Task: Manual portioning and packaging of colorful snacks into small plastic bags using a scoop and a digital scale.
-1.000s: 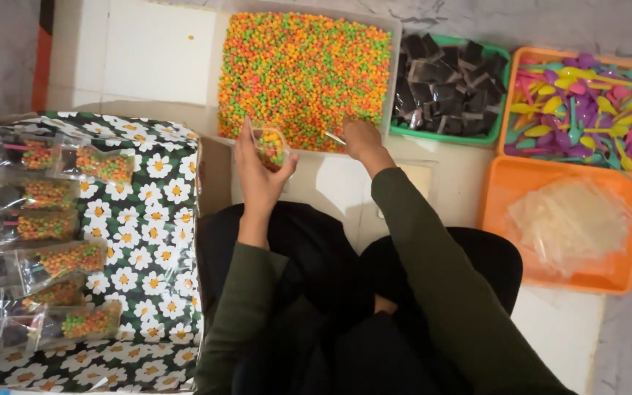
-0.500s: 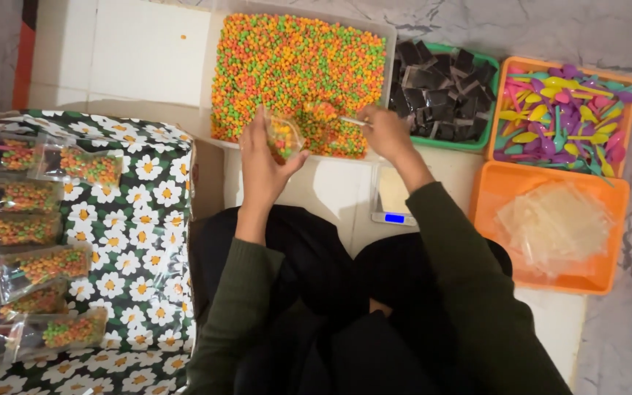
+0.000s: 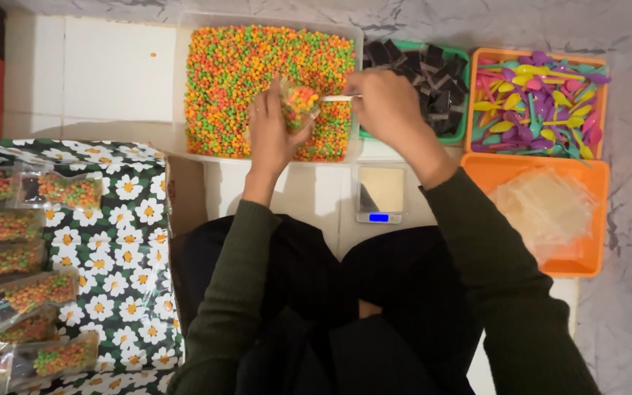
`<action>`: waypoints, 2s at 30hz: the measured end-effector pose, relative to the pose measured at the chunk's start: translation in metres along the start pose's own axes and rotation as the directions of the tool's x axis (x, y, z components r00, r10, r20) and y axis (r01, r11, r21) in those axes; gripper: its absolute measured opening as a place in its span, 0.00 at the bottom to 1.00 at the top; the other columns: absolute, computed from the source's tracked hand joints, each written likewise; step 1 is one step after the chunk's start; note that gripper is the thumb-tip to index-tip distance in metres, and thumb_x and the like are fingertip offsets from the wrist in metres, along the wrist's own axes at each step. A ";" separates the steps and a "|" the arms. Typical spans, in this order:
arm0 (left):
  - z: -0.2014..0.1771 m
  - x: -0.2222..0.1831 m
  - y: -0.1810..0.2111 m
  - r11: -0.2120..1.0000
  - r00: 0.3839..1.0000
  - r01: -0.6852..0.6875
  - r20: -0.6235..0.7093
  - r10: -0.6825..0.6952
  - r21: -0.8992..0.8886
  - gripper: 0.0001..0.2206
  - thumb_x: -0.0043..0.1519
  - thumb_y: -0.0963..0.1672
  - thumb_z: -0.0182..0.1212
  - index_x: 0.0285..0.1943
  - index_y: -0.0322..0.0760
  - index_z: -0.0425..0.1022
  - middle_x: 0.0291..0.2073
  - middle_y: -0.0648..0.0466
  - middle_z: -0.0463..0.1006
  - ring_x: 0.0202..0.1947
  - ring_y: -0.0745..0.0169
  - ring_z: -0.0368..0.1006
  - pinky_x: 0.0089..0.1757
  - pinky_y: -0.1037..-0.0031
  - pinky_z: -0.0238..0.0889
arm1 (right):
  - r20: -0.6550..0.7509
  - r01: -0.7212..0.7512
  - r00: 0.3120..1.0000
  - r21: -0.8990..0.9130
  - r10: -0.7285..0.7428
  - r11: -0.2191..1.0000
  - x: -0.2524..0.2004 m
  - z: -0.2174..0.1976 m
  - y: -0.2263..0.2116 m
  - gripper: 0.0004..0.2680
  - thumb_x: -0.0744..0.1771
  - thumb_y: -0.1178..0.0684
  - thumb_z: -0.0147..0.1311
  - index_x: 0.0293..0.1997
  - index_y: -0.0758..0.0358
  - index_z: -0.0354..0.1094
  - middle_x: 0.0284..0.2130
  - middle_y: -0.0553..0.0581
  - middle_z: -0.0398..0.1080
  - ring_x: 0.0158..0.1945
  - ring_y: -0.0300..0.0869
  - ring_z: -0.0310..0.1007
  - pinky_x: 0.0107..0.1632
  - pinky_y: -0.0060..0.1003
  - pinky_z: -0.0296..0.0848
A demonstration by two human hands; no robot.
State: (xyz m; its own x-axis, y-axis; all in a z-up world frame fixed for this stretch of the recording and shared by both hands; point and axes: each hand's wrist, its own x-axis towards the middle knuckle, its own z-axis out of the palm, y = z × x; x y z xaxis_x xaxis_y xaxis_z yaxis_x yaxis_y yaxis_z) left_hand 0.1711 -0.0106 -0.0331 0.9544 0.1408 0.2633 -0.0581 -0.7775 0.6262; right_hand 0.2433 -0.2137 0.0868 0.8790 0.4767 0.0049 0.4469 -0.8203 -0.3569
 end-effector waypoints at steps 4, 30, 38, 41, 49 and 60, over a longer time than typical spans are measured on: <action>0.002 0.003 0.009 1.000 1.000 -0.006 -0.030 0.006 -0.015 0.43 0.53 0.45 0.79 0.74 0.28 0.54 0.57 0.42 0.68 0.55 0.42 0.65 0.55 0.58 0.62 | -0.107 0.172 0.974 -0.219 -0.199 0.961 -0.010 -0.007 -0.025 0.09 0.62 0.61 0.51 0.40 0.58 0.76 0.38 0.57 0.74 0.28 0.59 0.74 0.31 0.50 0.74; -0.021 -0.018 0.027 0.913 0.994 0.100 0.077 -0.075 -0.397 0.47 0.58 0.43 0.81 0.79 0.32 0.46 0.58 0.39 0.62 0.64 0.30 0.56 0.61 0.39 0.54 | 0.311 -0.337 0.900 0.051 0.306 0.940 -0.008 0.140 0.096 0.12 0.65 0.63 0.56 0.52 0.61 0.76 0.50 0.74 0.69 0.44 0.65 0.78 0.40 0.59 0.80; -0.006 -0.025 0.047 0.928 1.000 0.009 0.011 -0.005 -0.372 0.50 0.52 0.46 0.83 0.79 0.35 0.47 0.56 0.40 0.63 0.62 0.31 0.60 0.61 0.42 0.56 | -0.011 -0.111 0.988 0.633 0.152 0.766 -0.048 0.056 0.037 0.11 0.66 0.55 0.63 0.53 0.62 0.71 0.39 0.62 0.74 0.42 0.51 0.77 0.42 0.44 0.78; -0.005 -0.030 0.066 0.928 1.000 -0.020 -0.025 0.011 -0.373 0.51 0.51 0.47 0.84 0.79 0.36 0.48 0.56 0.39 0.63 0.61 0.30 0.61 0.62 0.43 0.56 | -0.127 0.031 0.986 0.764 0.103 0.644 -0.074 0.029 -0.003 0.12 0.66 0.60 0.63 0.54 0.67 0.69 0.38 0.64 0.75 0.40 0.49 0.78 0.40 0.39 0.79; -0.029 -0.041 0.102 0.723 0.992 0.002 -0.091 -0.089 -0.691 0.08 0.71 0.41 0.56 0.55 0.38 0.78 0.43 0.46 0.81 0.48 0.51 0.79 0.48 0.63 0.75 | -0.380 0.056 0.885 0.662 0.270 0.747 -0.102 0.017 0.003 0.04 0.65 0.63 0.64 0.41 0.61 0.78 0.31 0.57 0.78 0.35 0.40 0.77 0.37 0.31 0.79; -0.036 -0.056 0.139 0.787 0.960 -0.073 -0.258 -0.112 -0.612 0.05 0.70 0.40 0.56 0.45 0.38 0.79 0.37 0.49 0.82 0.41 0.55 0.80 0.48 0.65 0.71 | -0.455 0.132 0.850 0.672 0.266 0.729 -0.139 -0.016 -0.003 0.03 0.65 0.65 0.65 0.38 0.64 0.79 0.29 0.57 0.74 0.35 0.44 0.79 0.38 0.33 0.80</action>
State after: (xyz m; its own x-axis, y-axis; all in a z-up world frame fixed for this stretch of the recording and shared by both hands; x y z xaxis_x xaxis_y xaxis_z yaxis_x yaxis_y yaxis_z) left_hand 0.0992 -0.1049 0.0658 0.8470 0.3799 0.3717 -0.2944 -0.2470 0.9232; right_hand 0.1226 -0.2820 0.1018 0.9414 0.0434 0.3345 0.3301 -0.3232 -0.8869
